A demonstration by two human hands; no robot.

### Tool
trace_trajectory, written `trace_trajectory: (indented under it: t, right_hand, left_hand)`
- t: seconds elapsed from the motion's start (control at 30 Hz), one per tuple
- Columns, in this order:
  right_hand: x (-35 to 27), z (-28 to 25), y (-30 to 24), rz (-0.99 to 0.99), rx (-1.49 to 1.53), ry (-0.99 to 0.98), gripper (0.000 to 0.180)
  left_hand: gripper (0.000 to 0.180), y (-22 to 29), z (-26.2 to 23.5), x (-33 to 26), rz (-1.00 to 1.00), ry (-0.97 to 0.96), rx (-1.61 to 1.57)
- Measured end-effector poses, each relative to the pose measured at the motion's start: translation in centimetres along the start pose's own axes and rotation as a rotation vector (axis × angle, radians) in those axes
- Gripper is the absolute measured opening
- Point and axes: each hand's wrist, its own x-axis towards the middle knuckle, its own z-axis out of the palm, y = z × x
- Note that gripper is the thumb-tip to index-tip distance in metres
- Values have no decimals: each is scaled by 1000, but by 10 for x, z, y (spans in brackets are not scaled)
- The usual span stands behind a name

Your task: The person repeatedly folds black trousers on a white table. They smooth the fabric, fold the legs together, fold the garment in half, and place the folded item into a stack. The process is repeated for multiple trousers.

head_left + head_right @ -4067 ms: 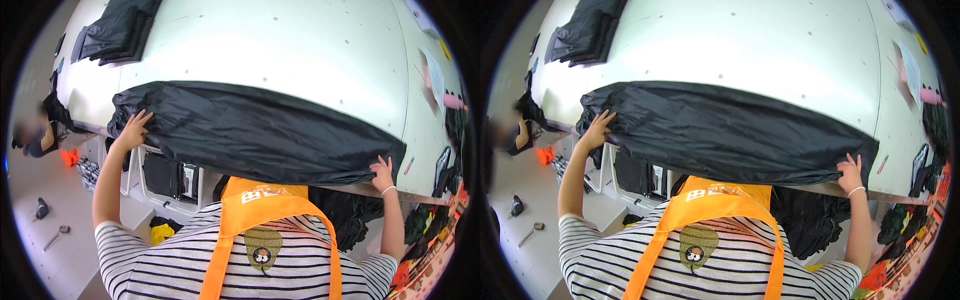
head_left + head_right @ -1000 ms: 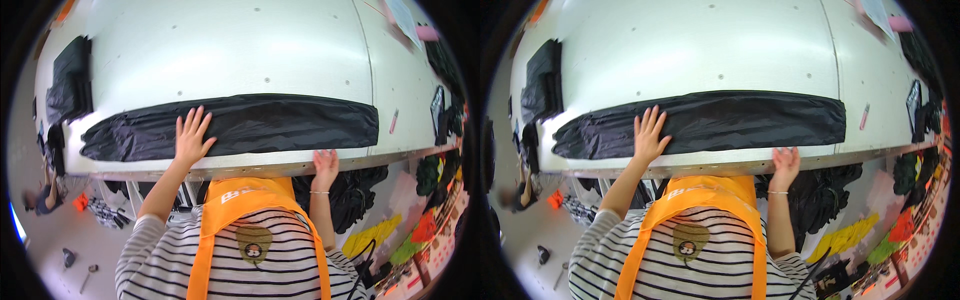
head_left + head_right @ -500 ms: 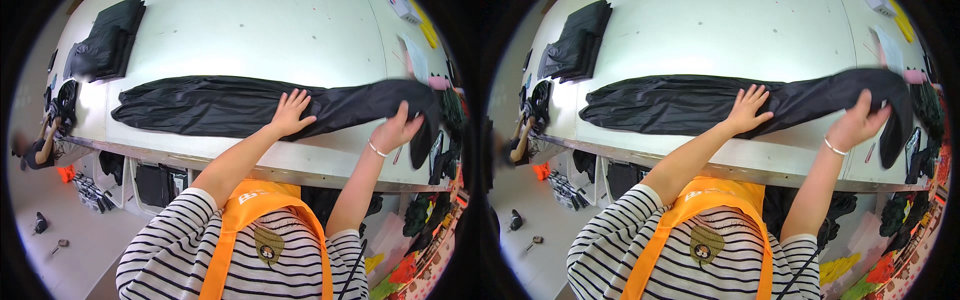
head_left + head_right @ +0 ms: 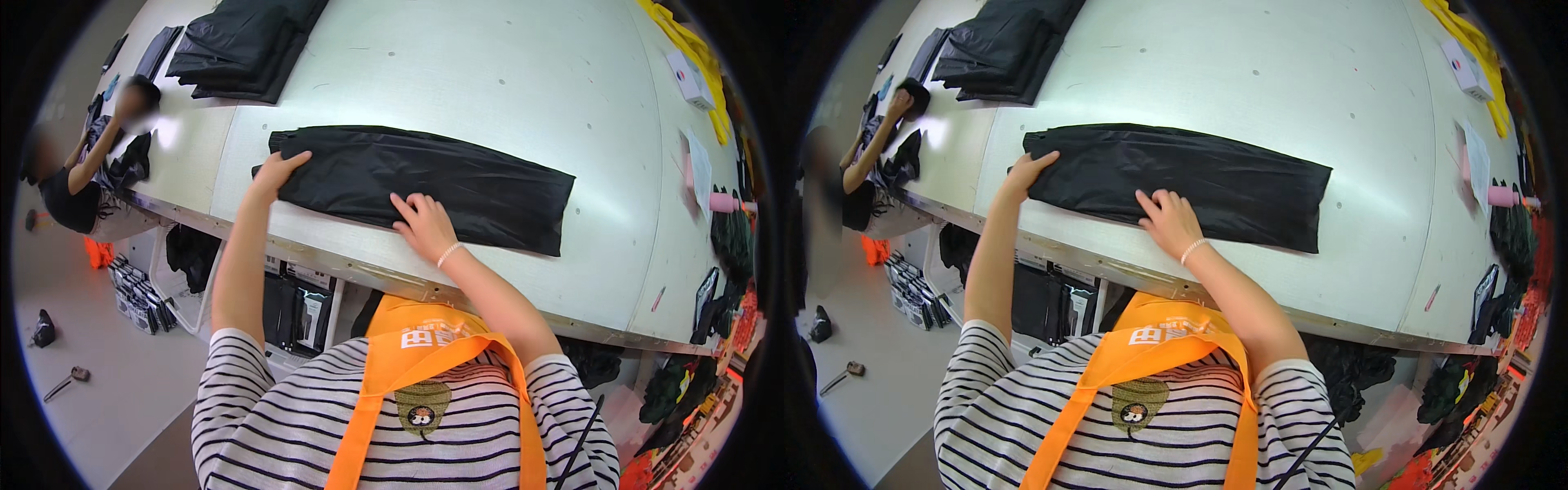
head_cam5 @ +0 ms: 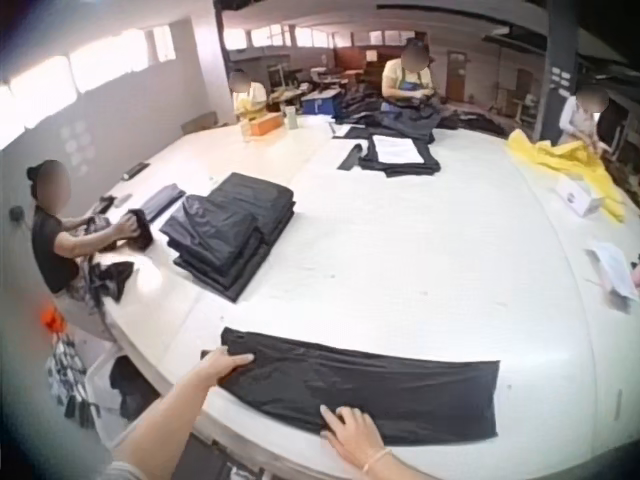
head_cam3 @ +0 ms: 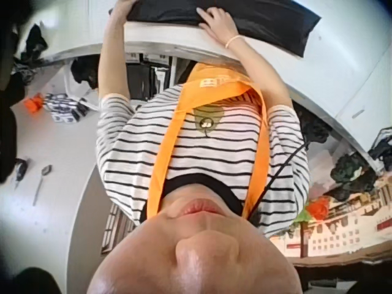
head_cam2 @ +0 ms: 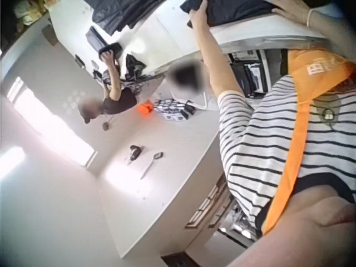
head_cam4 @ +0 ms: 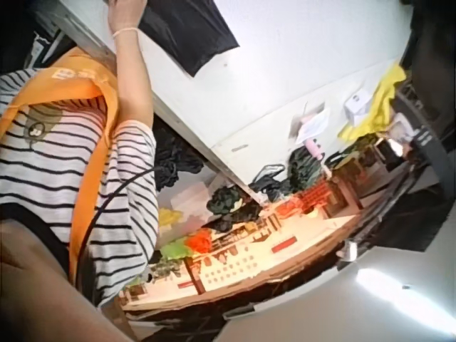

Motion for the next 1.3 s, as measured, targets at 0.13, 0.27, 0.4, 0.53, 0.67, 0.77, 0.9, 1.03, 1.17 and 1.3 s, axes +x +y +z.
trace_trajectory:
  t: [0.13,0.27,0.4,0.53,0.67,0.77,0.9,1.03,1.17,1.3]
  right_hand:
    - [-20,16,-17,-384,112,41,42]
    - [-64,51,54,266,-120,53,45]
    - [-127,-9,144,659,-164,152,44]
    - [-154,-25,145,837,-86,169,44]
    - [-145,-39,103,808,16,42,43]
    - [-125,-95,42,449,7,-157,31]
    - [-99,-146,75,243,12,235,11]
    - [-69,-165,185,517,112,531,19]
    - [-81,-137,230,722,-221,184,36]
    - [-72,-117,225,874,-522,48,27]
  left_hand:
    - [42,65,13,-29,151,65,-77]
    - [41,83,-45,-46,270,7,-195]
    - [35,20,-75,4,131,321,235]
    - [51,-52,-56,64,311,298,279]
    - [50,-37,-51,81,257,343,380]
    - [42,-46,-57,88,230,304,258]
    - [37,-40,-45,79,236,304,157]
    - [39,-37,-42,93,233,292,216]
    - [45,-32,-31,89,267,330,157]
    - [46,-26,-34,93,141,335,384]
